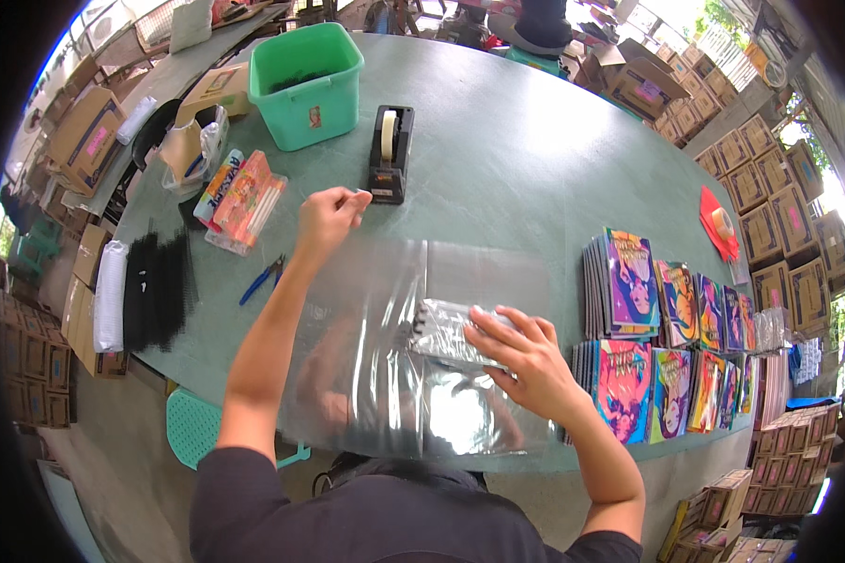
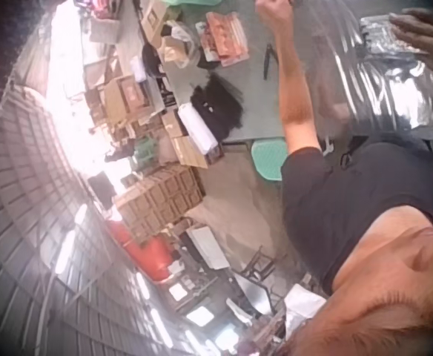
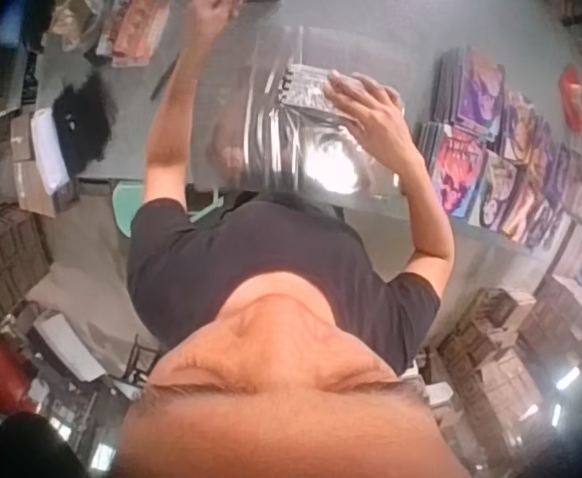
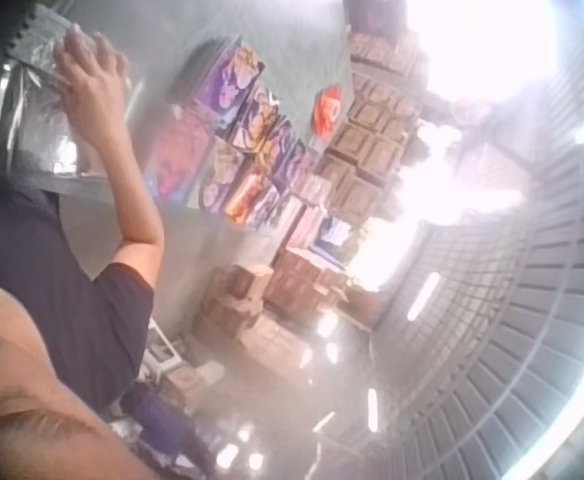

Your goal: The person gathers several notebooks from the table, aligns them into a stack, inserts the stack into a large plastic sleeve, and seals the sleeve using tape from a dispenser.

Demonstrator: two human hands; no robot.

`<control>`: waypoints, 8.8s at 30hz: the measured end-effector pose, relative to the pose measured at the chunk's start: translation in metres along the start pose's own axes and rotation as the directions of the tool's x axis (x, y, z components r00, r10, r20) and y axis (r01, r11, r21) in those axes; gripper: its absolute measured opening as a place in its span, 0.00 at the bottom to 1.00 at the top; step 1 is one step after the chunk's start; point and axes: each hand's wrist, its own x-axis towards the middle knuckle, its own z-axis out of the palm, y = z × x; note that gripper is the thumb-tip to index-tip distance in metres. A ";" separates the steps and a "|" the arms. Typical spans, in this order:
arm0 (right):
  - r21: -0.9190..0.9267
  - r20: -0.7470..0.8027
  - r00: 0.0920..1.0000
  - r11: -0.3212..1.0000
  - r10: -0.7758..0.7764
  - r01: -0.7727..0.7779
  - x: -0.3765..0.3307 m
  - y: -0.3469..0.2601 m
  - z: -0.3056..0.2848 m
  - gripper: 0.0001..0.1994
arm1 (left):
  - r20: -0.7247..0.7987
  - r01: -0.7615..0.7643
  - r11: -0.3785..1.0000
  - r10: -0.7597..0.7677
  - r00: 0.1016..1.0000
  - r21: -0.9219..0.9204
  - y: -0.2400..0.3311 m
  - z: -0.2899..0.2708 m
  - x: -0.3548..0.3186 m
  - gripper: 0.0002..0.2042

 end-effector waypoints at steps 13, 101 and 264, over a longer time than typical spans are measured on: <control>0.143 0.010 0.997 0.987 -0.080 0.078 0.000 0.003 0.002 0.32 | -0.180 0.009 0.989 -0.036 0.983 -0.145 0.045 0.101 -0.226 0.15; -0.074 -0.333 0.909 0.968 -0.252 0.241 -0.055 0.014 0.035 0.25 | 0.834 -0.975 0.013 0.515 0.198 0.224 0.166 0.039 -0.128 0.07; -0.203 -0.435 0.900 0.973 0.015 -0.115 -0.051 -0.029 0.028 0.21 | 0.798 -0.919 0.372 0.510 0.321 0.131 0.157 -0.018 -0.124 0.17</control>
